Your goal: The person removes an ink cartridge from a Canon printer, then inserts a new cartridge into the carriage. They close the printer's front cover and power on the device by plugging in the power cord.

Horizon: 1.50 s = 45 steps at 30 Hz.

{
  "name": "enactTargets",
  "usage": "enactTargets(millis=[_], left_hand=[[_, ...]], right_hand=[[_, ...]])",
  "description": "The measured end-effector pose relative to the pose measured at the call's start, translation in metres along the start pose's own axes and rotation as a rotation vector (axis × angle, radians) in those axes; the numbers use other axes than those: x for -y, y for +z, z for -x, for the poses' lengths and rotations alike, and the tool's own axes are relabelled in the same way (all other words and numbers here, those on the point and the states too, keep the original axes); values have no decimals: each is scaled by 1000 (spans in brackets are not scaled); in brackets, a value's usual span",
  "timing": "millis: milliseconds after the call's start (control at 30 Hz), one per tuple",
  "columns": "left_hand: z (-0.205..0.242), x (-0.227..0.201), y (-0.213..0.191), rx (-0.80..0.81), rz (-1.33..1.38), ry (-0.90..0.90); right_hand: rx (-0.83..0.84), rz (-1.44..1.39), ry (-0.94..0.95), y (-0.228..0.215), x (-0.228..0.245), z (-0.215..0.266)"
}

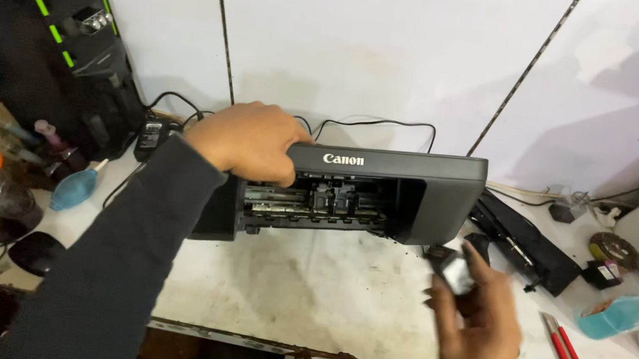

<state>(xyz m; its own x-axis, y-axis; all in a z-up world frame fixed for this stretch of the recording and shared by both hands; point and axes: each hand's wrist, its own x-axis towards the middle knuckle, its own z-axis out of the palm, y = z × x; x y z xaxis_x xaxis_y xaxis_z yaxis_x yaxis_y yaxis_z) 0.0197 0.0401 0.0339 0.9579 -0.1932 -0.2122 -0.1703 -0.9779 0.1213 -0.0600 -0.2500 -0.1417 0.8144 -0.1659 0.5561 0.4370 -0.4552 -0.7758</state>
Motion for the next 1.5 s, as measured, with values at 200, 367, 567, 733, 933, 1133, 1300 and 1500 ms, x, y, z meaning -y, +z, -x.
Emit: enactTargets(millis=[200,367,567,733,933,1133,1300,1500], left_hand=[[-4,4,-4,9,-5,22],[2,2,6,-56,-60,83],[13,-3,13,-73,-92,112],[13,-2,5,-40,-42,87],[8,2,4,-58,-79,110],[2,5,2,-59,-86,65],[5,3,1,-64,-64,45],[8,-1,-1,-51,-57,15]], right_hand=[[33,17,19,36,61,-12],[75,141,-81,33,54,-15],[86,107,5,39,50,-9],[-34,110,-71,45,49,-6],[-132,86,-206,57,56,-16],[-211,-41,-203,69,57,-19],[-321,-72,-323,71,54,-15],[-401,-144,-320,47,76,-6]])
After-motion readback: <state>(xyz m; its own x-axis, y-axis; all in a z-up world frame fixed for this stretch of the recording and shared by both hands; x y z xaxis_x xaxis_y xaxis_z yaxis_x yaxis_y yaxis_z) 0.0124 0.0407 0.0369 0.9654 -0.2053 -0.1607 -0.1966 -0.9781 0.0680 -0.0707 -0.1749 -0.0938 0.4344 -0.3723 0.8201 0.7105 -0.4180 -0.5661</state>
